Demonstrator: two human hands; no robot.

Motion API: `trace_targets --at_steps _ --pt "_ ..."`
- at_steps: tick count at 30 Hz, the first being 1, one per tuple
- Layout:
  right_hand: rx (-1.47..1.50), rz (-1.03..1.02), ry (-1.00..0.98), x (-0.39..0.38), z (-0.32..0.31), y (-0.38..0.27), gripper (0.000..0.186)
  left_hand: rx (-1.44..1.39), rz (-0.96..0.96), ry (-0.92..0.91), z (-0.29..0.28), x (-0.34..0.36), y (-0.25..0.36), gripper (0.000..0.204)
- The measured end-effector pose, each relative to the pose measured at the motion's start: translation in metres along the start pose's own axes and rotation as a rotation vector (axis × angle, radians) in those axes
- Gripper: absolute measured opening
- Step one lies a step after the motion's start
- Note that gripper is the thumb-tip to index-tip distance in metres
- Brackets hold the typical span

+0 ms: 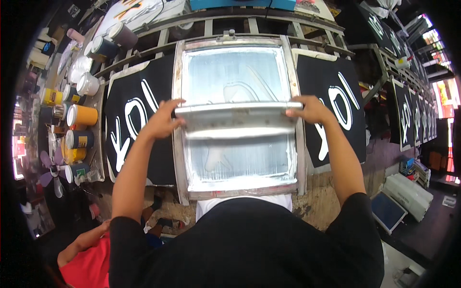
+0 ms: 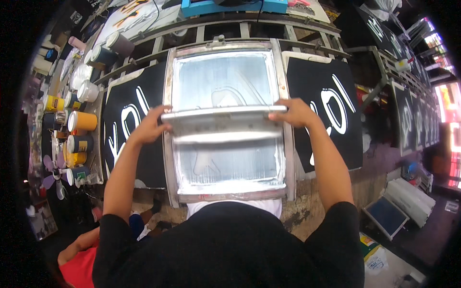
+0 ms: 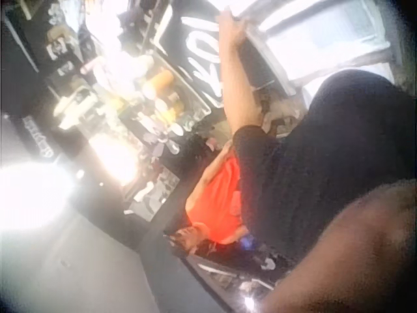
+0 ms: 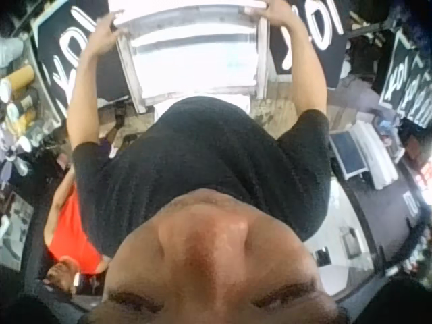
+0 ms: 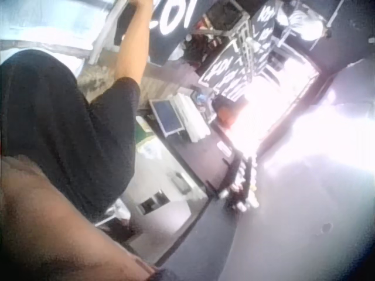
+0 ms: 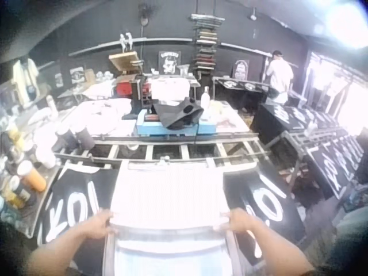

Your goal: Applying white ink to black t-shirts using a screen printing frame and squeegee.

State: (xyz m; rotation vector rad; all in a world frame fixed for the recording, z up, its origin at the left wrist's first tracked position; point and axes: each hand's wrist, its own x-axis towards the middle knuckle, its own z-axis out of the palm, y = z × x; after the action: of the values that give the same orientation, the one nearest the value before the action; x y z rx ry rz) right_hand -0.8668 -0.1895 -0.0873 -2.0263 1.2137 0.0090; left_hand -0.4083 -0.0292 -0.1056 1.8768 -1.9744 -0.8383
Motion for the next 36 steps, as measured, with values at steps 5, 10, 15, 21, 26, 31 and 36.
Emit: trace_targets --at_steps 5,10,15,21,26,31,36 --pt "-0.388 -0.178 0.405 0.105 -0.049 -0.008 0.058 0.334 0.041 0.262 -0.047 0.123 -0.014 0.04" --pt "-0.558 0.022 0.317 0.184 -0.049 -0.002 0.06 0.387 -0.098 0.299 -0.033 0.191 -0.033 0.043" --pt "-0.569 -0.137 0.325 0.216 -0.045 -0.003 0.058 0.527 -0.251 0.068 -0.039 0.212 -0.027 0.054" --pt "-0.58 0.032 0.237 0.183 -0.028 -0.009 0.043 0.435 -0.246 0.073 -0.027 0.182 -0.019 0.043" --pt "-0.605 -0.086 0.285 0.078 0.032 0.012 0.044 0.45 -0.126 0.086 0.023 0.073 -0.005 0.042" --pt "-0.406 -0.201 0.348 -0.106 0.141 0.015 0.032 0.373 -0.103 0.252 0.114 -0.12 0.046 0.034" --pt "-0.361 -0.129 0.282 -0.199 0.165 -0.013 0.039 0.355 -0.125 0.212 0.13 -0.204 0.086 0.041"
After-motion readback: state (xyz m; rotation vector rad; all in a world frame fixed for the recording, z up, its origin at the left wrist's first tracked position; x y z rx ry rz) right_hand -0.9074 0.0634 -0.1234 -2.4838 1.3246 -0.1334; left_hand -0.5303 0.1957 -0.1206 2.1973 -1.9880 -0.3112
